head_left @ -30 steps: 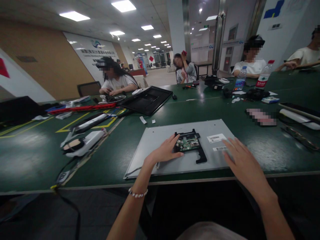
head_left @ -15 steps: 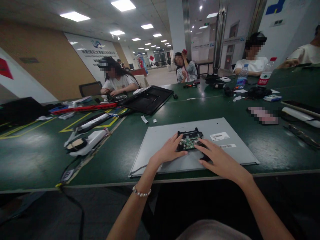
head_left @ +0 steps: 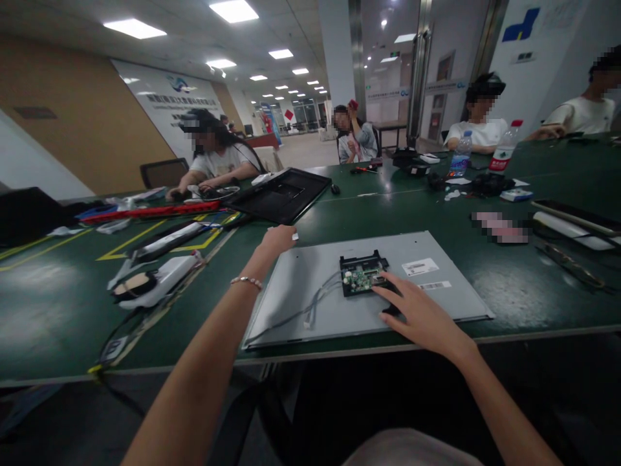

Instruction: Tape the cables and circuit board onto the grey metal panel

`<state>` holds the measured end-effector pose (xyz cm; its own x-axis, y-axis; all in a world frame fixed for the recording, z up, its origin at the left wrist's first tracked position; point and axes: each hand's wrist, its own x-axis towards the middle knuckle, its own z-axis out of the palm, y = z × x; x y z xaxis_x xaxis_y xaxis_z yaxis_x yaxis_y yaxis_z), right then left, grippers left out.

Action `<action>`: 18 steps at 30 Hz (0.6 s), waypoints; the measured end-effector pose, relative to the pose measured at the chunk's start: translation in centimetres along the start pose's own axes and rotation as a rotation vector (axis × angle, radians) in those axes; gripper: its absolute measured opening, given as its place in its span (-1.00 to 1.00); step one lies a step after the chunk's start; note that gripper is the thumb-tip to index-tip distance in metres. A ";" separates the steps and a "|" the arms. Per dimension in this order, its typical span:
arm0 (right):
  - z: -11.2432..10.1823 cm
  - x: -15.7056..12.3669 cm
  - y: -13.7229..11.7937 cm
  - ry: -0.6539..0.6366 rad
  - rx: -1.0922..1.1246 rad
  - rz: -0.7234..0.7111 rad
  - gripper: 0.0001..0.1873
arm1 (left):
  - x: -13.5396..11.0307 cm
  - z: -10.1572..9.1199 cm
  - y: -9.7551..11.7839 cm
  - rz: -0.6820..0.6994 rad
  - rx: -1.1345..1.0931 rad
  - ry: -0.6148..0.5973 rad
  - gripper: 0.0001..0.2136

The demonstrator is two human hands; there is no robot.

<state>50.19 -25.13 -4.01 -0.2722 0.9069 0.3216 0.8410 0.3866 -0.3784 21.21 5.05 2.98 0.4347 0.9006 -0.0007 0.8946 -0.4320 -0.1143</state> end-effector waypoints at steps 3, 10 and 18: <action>-0.1 0.1 -0.1 0.003 -0.001 -0.007 -0.46 | 0.5 1.7 -0.5 -0.048 0.039 0.092 -0.83; -0.2 0.2 -0.1 0.000 0.003 -0.003 -0.45 | 1.3 2.4 0.7 -0.082 0.098 0.164 -0.81; -0.1 0.1 -0.2 0.002 -0.014 -0.005 -0.46 | 0.2 0.0 8.6 0.113 0.114 0.216 -0.71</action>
<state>50.08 -25.09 -3.79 -0.2754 0.9048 0.3248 0.8462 0.3885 -0.3647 28.98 1.53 1.98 0.5543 0.8102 0.1907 0.8269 -0.5100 -0.2371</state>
